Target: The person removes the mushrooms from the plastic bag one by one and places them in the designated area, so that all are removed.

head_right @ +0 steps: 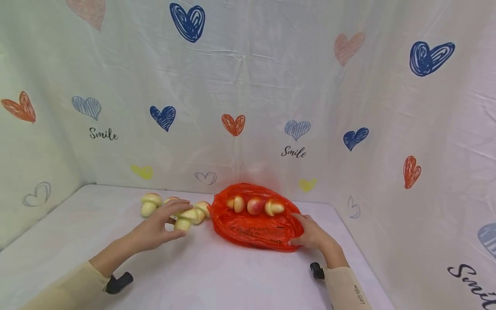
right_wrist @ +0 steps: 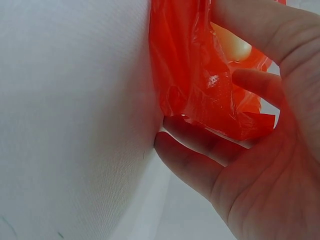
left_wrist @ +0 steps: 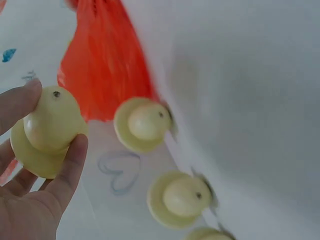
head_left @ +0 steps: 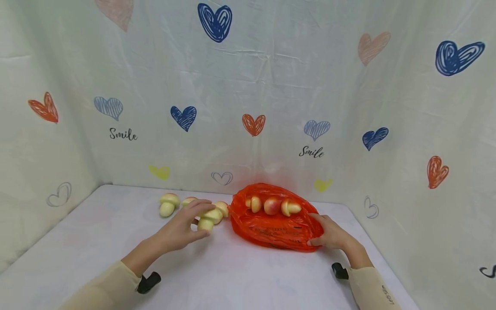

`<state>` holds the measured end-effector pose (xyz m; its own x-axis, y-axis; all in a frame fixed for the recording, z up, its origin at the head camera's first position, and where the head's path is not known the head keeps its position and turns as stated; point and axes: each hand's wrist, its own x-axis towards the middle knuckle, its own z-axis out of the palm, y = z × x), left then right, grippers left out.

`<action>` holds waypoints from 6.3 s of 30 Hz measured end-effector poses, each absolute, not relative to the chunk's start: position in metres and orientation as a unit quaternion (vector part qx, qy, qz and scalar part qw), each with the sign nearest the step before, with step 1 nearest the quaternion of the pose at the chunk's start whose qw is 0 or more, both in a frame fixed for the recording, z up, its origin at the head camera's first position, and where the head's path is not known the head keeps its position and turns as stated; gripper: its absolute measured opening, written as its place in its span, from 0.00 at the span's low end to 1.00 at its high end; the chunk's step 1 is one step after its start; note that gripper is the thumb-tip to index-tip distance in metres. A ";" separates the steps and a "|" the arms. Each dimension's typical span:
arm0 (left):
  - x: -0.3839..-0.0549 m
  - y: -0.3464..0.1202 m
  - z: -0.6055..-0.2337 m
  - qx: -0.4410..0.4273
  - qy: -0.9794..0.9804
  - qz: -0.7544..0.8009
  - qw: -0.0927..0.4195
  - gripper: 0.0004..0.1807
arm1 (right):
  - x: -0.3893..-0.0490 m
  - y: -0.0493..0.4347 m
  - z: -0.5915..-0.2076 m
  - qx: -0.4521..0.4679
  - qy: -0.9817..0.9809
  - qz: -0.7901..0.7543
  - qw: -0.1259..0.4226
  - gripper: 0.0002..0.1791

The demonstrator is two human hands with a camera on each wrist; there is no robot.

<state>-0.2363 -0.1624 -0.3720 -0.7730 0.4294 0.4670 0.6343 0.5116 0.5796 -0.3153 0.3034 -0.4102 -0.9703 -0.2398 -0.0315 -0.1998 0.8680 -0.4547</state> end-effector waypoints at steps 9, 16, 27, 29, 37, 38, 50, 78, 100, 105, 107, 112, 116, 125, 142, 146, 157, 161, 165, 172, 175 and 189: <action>-0.239 -0.209 -0.371 -0.294 -0.871 -0.346 0.185 0.34 | -0.315 0.303 -0.410 -0.111 0.965 -0.234 0.045 0.51; -0.242 -0.243 -0.364 -0.280 -0.883 -0.324 0.192 0.33 | -0.316 0.304 -0.411 -0.110 0.965 -0.236 0.044 0.51; -0.255 -0.280 -0.363 -0.256 -0.901 -0.288 0.200 0.32 | -0.316 0.303 -0.410 -0.112 0.965 -0.231 0.042 0.50; -0.257 -0.285 -0.364 -0.247 -0.906 -0.286 0.193 0.32 | -0.316 0.303 -0.410 -0.114 0.965 -0.232 0.044 0.51; -0.267 -0.302 -0.371 -0.223 -0.915 -0.280 0.185 0.32 | -0.315 0.303 -0.408 -0.117 0.964 -0.233 0.043 0.51; -0.268 -0.304 -0.371 -0.221 -0.916 -0.279 0.185 0.32 | -0.314 0.302 -0.408 -0.117 0.964 -0.233 0.043 0.50; -0.274 -0.323 -0.383 -0.177 -0.936 -0.270 0.142 0.32 | -0.316 0.302 -0.409 -0.114 0.966 -0.228 0.043 0.50; -0.309 -0.331 -0.399 -0.131 -0.956 -0.249 0.081 0.33 | -0.316 0.301 -0.409 -0.112 0.966 -0.228 0.047 0.49; -0.311 -0.328 -0.394 -0.114 -0.959 -0.251 0.072 0.36 | -0.316 0.301 -0.409 -0.107 0.966 -0.231 0.051 0.50; -0.312 -0.328 -0.395 -0.100 -0.961 -0.253 0.059 0.38 | -0.316 0.301 -0.410 -0.110 0.965 -0.231 0.049 0.50; -0.313 -0.328 -0.396 -0.100 -0.960 -0.253 0.059 0.38 | -0.316 0.301 -0.410 -0.108 0.966 -0.231 0.050 0.50; -0.312 -0.329 -0.397 -0.097 -0.961 -0.254 0.058 0.38 | -0.315 0.301 -0.409 -0.105 0.966 -0.232 0.053 0.50; -0.311 -0.328 -0.396 -0.093 -0.961 -0.255 0.059 0.39 | -0.314 0.301 -0.408 -0.108 0.965 -0.233 0.054 0.50; -0.300 -0.332 -0.391 -0.109 -0.961 -0.240 0.087 0.39 | -0.316 0.300 -0.407 -0.120 0.964 -0.232 0.046 0.50; -0.266 -0.311 -0.384 -0.148 -0.948 -0.250 0.129 0.35 | -0.314 0.301 -0.408 -0.112 0.965 -0.234 0.047 0.50; -0.262 -0.300 -0.386 -0.158 -0.943 -0.262 0.134 0.33 | -0.314 0.302 -0.410 -0.111 0.965 -0.233 0.047 0.50; -0.262 -0.248 -0.394 -0.249 -0.905 -0.282 0.200 0.30 | -0.313 0.303 -0.412 -0.107 0.967 -0.228 0.046 0.49; -0.261 -0.226 -0.396 -0.274 -0.897 -0.283 0.199 0.30 | -0.313 0.304 -0.411 -0.106 0.966 -0.231 0.047 0.50; -0.259 -0.207 -0.395 -0.291 -0.896 -0.269 0.201 0.30 | -0.314 0.304 -0.412 -0.112 0.966 -0.230 0.046 0.50; -0.256 -0.175 -0.389 -0.307 -0.891 -0.273 0.192 0.28 | -0.313 0.302 -0.409 -0.115 0.965 -0.230 0.045 0.50; -0.256 -0.162 -0.387 -0.318 -0.886 -0.275 0.196 0.28 | -0.313 0.301 -0.409 -0.115 0.965 -0.229 0.046 0.50; -0.261 -0.099 -0.372 -0.382 -0.855 -0.299 0.186 0.27 | -0.316 0.301 -0.411 -0.103 0.966 -0.232 0.047 0.51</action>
<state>-0.2608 -0.0987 -0.3717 -0.6390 0.5421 0.5457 0.7641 0.5294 0.3688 -0.3156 0.3014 -0.4105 -0.9742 -0.2215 -0.0437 -0.1774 0.8708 -0.4586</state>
